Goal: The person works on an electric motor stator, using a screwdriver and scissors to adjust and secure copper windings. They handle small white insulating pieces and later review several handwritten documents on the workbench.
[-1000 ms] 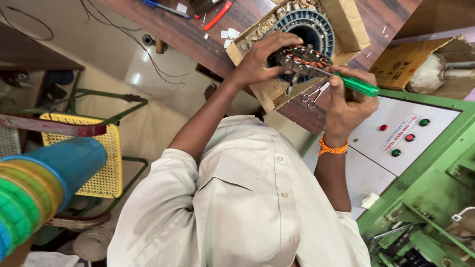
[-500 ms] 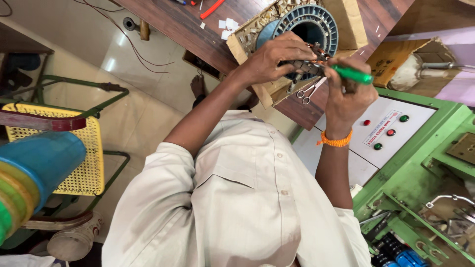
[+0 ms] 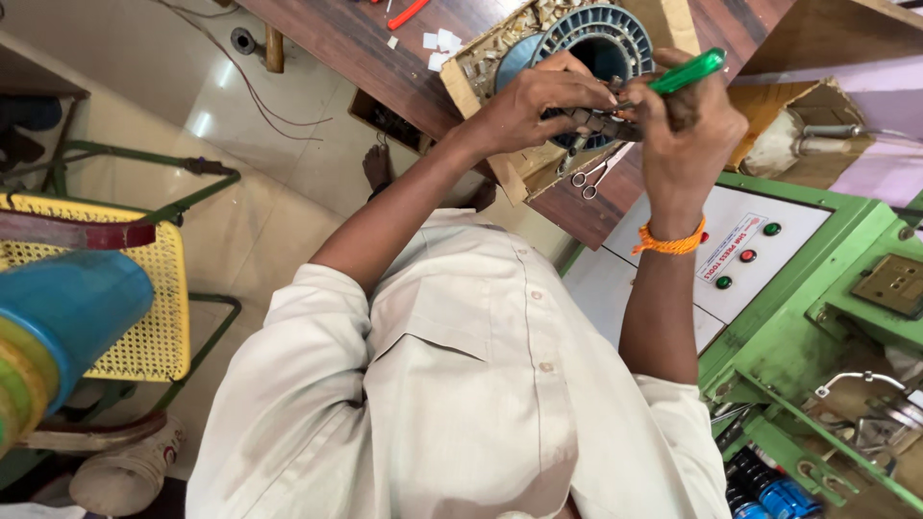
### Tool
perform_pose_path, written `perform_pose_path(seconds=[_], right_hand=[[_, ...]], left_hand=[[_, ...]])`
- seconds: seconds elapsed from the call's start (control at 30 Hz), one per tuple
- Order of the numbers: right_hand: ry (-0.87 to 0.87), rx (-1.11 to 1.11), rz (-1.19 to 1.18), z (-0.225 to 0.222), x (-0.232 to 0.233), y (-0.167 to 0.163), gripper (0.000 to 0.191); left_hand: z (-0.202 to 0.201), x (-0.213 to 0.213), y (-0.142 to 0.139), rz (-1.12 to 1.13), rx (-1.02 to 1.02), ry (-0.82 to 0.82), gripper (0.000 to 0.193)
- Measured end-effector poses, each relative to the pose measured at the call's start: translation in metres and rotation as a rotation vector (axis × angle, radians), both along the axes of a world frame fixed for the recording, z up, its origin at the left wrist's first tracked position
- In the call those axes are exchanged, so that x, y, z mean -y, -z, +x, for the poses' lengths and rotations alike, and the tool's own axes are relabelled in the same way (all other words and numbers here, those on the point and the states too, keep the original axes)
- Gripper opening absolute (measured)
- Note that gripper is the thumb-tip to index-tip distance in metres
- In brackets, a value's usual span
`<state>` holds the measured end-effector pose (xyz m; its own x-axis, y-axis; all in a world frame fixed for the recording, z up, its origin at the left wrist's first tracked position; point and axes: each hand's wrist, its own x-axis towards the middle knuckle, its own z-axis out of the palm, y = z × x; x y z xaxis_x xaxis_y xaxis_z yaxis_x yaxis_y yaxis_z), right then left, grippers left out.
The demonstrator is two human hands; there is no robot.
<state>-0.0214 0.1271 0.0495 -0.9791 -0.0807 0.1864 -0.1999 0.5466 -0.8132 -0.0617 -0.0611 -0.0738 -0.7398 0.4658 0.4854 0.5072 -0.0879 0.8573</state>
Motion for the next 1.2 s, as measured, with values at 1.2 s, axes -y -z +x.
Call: perform_pose_path(seconds=[1.2], right_hand=[[0.129,-0.138,-0.058,0.005,-0.011,0.008,0.023]], left_hand=[[-0.03,-0.011,-0.016,-0.165,-0.044,-0.048,0.057]])
